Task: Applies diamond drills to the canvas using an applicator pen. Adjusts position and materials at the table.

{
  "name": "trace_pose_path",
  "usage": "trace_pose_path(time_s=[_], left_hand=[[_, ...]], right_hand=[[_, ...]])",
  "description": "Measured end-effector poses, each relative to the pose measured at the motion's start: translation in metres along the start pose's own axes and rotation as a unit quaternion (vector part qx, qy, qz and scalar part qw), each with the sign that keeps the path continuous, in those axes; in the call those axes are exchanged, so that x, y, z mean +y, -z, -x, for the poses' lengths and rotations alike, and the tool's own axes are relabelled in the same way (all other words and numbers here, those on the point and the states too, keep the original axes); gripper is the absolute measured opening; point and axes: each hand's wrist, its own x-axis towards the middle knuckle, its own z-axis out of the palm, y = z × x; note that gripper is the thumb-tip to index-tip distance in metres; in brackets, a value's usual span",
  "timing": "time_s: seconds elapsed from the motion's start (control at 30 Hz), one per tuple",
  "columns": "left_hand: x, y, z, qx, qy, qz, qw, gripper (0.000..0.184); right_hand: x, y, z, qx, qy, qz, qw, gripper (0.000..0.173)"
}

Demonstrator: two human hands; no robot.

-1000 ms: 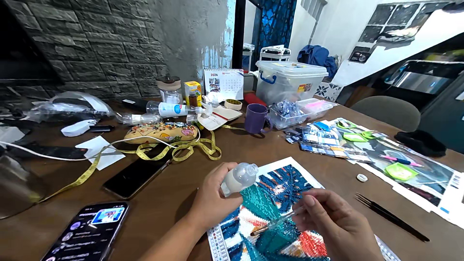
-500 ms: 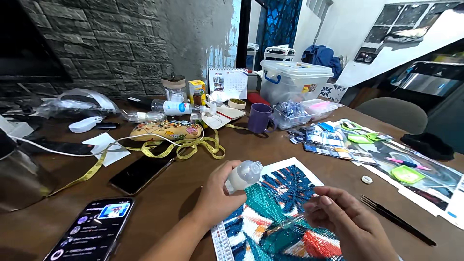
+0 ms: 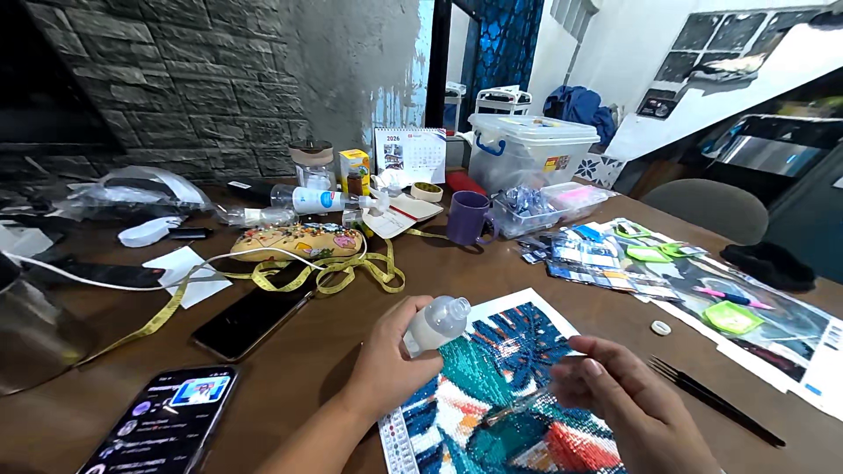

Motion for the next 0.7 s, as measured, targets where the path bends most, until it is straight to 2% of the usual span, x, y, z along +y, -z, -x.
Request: trace_pose_path(time_s=[0.7], left_hand=[[-0.005,0.0,0.0,0.008,-0.006,0.032,0.999,0.051]], right_hand=[[-0.002,0.012,0.013,-0.022,-0.019,-0.025,0.999,0.025]])
